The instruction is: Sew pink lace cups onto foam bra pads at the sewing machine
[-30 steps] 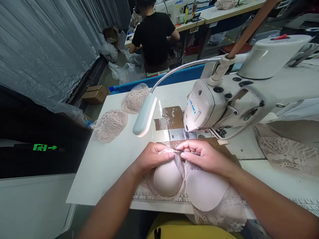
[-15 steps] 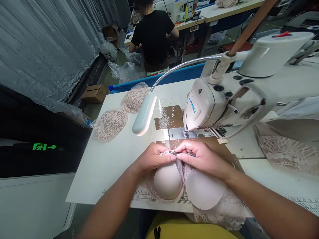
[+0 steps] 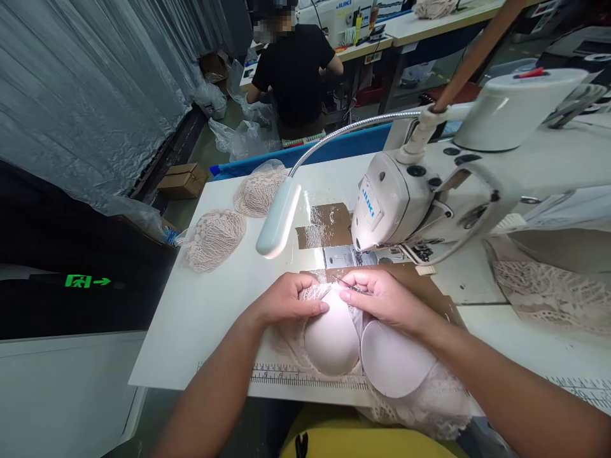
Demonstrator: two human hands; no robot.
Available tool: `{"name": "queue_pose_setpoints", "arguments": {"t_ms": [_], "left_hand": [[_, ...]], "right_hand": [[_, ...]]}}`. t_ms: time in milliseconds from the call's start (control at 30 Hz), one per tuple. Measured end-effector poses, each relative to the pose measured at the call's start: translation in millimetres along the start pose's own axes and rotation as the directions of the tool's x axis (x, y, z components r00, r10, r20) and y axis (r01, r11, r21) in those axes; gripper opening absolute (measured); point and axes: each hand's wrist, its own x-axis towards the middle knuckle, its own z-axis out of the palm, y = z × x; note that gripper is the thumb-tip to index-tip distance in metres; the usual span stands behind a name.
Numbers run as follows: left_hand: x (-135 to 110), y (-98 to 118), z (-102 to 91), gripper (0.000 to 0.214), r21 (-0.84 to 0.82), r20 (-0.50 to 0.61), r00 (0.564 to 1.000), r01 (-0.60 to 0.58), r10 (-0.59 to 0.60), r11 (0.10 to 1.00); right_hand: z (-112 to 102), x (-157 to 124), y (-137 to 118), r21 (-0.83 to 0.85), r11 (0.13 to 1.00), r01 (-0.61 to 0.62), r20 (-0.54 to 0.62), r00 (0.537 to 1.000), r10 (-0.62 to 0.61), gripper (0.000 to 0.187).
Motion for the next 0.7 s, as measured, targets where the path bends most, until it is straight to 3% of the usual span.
{"name": "queue_pose_setpoints", "arguments": {"t_ms": [300,600,700], "left_hand": [[-3.4,4.2,-4.3,0.027,-0.039,-0.057,0.995,-0.082,0.08,0.996],[2.3,0.2,7.9,0.025,0.004,-0.071,0.995,-0.077,0.077,0.997],[3.4,0.0,10.0,0.028,0.008,-0.047,0.997,-0.066,0.067,0.998]], "right_hand": [[3.3,-0.5,4.7,0.058,0.998,-0.016,0.079,0.997,0.011,0.019],[5.5,1.1,1.0,-0.255,0.939,0.231,-0.038,0.968,-0.249,0.015],[7.4,-0.4,-2.0,-0.354,0.903,0.242,-0.058,0.959,-0.279,0.03]]}}
